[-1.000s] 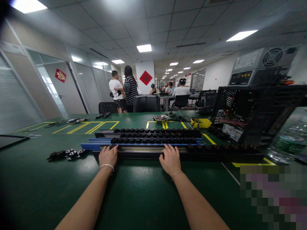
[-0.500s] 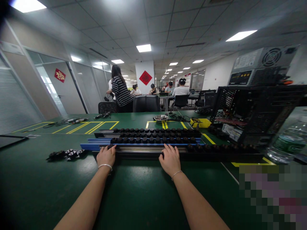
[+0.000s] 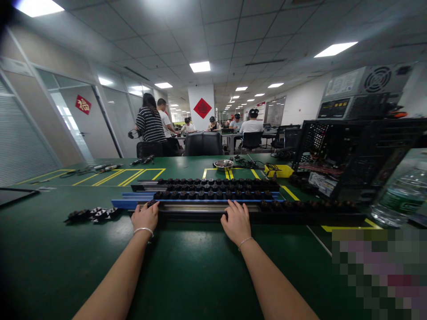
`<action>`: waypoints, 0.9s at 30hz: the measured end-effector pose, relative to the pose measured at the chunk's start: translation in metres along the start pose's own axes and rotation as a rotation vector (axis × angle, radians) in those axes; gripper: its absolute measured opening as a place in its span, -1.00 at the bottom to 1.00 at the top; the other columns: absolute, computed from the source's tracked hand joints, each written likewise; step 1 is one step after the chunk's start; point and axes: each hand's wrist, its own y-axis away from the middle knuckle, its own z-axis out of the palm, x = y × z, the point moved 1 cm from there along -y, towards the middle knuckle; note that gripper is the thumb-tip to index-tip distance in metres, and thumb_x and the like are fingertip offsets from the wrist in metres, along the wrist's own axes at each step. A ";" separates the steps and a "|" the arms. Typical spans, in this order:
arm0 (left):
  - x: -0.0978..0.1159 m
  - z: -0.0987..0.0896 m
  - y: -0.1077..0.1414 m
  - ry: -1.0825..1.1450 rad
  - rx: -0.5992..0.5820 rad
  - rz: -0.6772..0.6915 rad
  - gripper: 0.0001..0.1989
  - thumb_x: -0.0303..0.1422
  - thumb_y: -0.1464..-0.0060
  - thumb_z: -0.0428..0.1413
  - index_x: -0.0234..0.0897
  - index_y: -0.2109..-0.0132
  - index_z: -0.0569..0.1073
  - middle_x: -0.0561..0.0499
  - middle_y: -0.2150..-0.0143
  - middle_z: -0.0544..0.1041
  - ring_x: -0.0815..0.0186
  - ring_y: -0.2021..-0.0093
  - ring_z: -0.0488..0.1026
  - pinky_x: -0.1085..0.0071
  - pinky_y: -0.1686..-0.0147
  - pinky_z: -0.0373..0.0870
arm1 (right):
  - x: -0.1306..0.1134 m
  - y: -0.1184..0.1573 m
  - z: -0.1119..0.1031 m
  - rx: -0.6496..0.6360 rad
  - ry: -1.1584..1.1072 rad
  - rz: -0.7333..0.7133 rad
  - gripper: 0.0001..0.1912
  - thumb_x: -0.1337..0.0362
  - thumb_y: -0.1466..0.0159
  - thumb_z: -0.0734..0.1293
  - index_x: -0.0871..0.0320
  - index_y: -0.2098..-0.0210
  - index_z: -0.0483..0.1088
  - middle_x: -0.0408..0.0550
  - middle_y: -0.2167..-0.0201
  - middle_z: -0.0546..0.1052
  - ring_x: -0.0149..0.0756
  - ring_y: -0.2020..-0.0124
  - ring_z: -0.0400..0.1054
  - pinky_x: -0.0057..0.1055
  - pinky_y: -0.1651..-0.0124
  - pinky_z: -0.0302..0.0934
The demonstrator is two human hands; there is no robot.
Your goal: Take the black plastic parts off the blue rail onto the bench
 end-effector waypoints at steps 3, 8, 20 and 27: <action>-0.002 0.001 -0.001 0.004 -0.011 -0.020 -0.57 -0.19 -0.15 -0.26 0.05 -0.01 0.41 0.02 -0.12 0.35 -0.03 -0.20 0.06 0.02 -0.07 0.06 | 0.000 0.000 -0.001 -0.003 -0.002 0.001 -0.77 0.26 -0.15 0.13 0.15 0.36 0.39 0.02 -0.04 0.38 -0.13 -0.10 0.15 -0.05 -0.18 -0.17; -0.005 -0.001 -0.003 0.035 -0.022 -0.053 -0.56 -0.18 -0.15 -0.28 0.10 -0.02 0.39 0.06 -0.15 0.32 -0.04 -0.22 0.01 -0.03 -0.09 0.01 | 0.000 -0.001 -0.001 -0.013 -0.004 0.001 -0.78 0.27 -0.15 0.13 0.15 0.35 0.39 0.03 -0.03 0.38 -0.13 -0.10 0.15 -0.04 -0.18 -0.16; -0.010 -0.003 -0.007 0.083 -0.070 -0.113 -0.55 -0.17 -0.13 -0.29 0.11 -0.03 0.37 0.05 -0.18 0.27 -0.12 -0.24 -0.06 -0.19 -0.08 -0.08 | 0.001 0.000 0.000 -0.012 -0.003 0.000 -0.78 0.26 -0.15 0.14 0.15 0.35 0.39 0.02 -0.04 0.38 -0.13 -0.10 0.15 -0.04 -0.18 -0.17; -0.011 -0.003 -0.007 0.109 -0.073 -0.125 -0.56 -0.16 -0.13 -0.28 0.12 -0.03 0.37 0.05 -0.19 0.26 -0.12 -0.24 -0.07 -0.22 -0.08 -0.11 | 0.001 -0.001 -0.001 -0.022 -0.010 0.008 -0.78 0.26 -0.14 0.13 0.14 0.35 0.39 0.01 -0.04 0.38 -0.13 -0.11 0.14 -0.04 -0.18 -0.17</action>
